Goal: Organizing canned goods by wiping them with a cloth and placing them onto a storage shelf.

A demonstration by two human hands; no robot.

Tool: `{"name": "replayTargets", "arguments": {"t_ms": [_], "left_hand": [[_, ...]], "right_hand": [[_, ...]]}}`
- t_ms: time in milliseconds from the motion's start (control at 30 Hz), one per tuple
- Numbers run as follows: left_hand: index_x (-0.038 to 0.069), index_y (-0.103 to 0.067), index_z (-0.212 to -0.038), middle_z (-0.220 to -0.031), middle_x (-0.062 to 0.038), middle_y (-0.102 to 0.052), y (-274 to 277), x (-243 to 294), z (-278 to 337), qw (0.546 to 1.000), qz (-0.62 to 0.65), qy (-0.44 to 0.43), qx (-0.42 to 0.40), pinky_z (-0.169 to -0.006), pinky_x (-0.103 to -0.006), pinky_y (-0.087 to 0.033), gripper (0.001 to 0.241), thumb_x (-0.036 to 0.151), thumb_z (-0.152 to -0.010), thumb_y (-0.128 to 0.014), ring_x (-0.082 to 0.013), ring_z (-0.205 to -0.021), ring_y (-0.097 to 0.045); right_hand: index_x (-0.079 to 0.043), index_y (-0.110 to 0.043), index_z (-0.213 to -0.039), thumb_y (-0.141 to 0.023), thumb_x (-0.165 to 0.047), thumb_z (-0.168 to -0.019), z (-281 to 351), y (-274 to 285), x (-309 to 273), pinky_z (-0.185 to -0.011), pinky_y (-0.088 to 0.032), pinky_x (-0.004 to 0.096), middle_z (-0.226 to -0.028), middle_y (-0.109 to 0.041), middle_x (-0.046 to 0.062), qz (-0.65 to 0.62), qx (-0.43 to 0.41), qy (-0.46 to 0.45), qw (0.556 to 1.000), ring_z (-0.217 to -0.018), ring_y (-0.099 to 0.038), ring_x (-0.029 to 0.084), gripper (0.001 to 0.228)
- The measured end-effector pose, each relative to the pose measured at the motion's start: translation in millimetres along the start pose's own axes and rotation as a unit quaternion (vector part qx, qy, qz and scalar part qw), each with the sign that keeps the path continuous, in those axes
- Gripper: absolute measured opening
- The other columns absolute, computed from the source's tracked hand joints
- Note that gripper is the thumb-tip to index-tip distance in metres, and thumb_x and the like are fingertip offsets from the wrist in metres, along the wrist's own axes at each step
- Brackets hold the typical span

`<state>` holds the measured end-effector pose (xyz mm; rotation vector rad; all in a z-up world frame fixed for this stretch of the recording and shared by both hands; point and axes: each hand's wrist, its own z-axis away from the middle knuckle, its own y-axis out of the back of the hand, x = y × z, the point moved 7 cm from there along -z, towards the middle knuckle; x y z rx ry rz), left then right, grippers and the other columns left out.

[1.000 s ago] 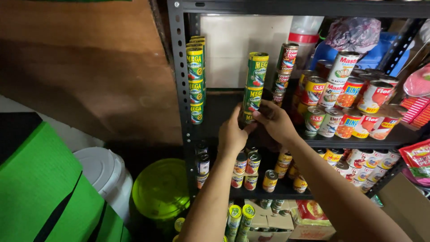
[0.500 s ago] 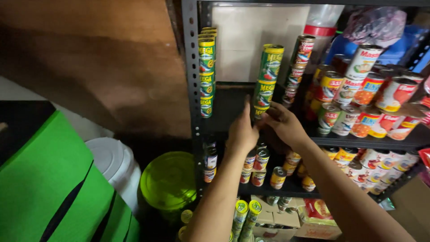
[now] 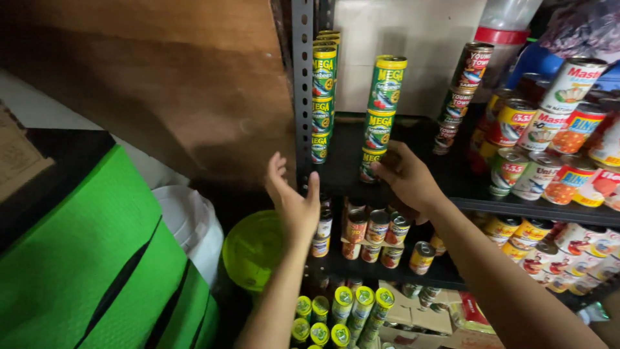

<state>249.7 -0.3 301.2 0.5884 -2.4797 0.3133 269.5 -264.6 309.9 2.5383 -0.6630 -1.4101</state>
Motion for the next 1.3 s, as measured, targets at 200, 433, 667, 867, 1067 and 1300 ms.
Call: {"name": "replayTargets", "arguments": {"t_ms": [200, 433, 667, 867, 1067, 1300], "left_hand": [[0.001, -0.027, -0.158, -0.153, -0.025, -0.049, -64, -97, 1, 0.960, 0.079, 0.078, -0.257, -0.115, -0.0434, -0.038, 0.068, 0.040, -0.107, -0.048, -0.0393, -0.143, -0.047], [0.004, -0.031, -0.156, -0.144, -0.025, -0.057, -60, -90, 8, 0.959, 0.090, 0.104, -0.249, -0.108, -0.0434, -0.044, 0.065, 0.043, -0.106, -0.044, -0.0402, -0.134, -0.056], [0.006, -0.031, -0.155, -0.139, -0.026, -0.060, -60, -92, 9, 0.965, 0.082, 0.109, -0.223, -0.104, -0.0451, -0.046, 0.058, 0.036, -0.108, -0.046, -0.0422, -0.130, -0.058], [0.007, -0.038, -0.150, -0.129, -0.024, -0.066, -56, -79, 5, 0.962, 0.109, 0.110, -0.224, -0.097, -0.0448, -0.050, 0.048, 0.025, -0.107, -0.047, -0.0395, -0.118, -0.065], [0.007, -0.041, -0.147, -0.127, -0.022, -0.067, -57, -81, 6, 0.961, 0.125, 0.103, -0.223, -0.097, -0.0434, -0.050, 0.042, 0.024, -0.109, -0.046, -0.0370, -0.116, -0.067], [0.008, -0.038, -0.151, -0.132, -0.021, -0.066, -54, -73, 5, 0.956, 0.138, 0.121, -0.227, -0.101, -0.0416, -0.049, 0.048, 0.026, -0.107, -0.045, -0.0347, -0.121, -0.066]], "right_hand": [[-0.007, -0.061, -0.134, -0.077, -0.027, -0.090, -9, -26, -14, -0.076, -0.054, 0.032, -0.095, -0.073, 0.009, 0.124, 0.023, 0.037, 0.991, -0.079, -0.064, 0.018, 0.051], [-0.007, -0.060, -0.133, -0.080, -0.030, -0.088, -11, -56, -32, -0.071, -0.055, 0.035, -0.085, -0.071, 0.015, 0.122, 0.036, -0.001, 0.992, -0.074, -0.065, 0.022, 0.055], [-0.005, -0.058, -0.125, -0.079, -0.028, -0.087, -14, -79, -47, -0.076, -0.057, 0.035, -0.099, -0.077, 0.013, 0.059, 0.030, 0.018, 0.998, -0.086, -0.075, 0.020, 0.049], [-0.006, -0.060, -0.125, -0.080, -0.027, -0.087, -13, -89, -55, -0.076, -0.057, 0.033, -0.099, -0.078, 0.011, 0.031, 0.024, 0.011, 0.999, -0.084, -0.074, 0.019, 0.048], [-0.007, -0.062, -0.122, -0.082, -0.026, -0.085, -16, -93, -47, -0.077, -0.057, 0.032, -0.097, -0.078, 0.008, 0.020, 0.040, 0.033, 0.998, -0.083, -0.072, 0.016, 0.046], [-0.007, -0.068, -0.124, -0.084, -0.022, -0.084, -16, -92, -52, -0.077, -0.057, 0.032, -0.097, -0.078, 0.009, 0.026, 0.041, -0.008, 0.999, -0.082, -0.070, 0.018, 0.046]]}}
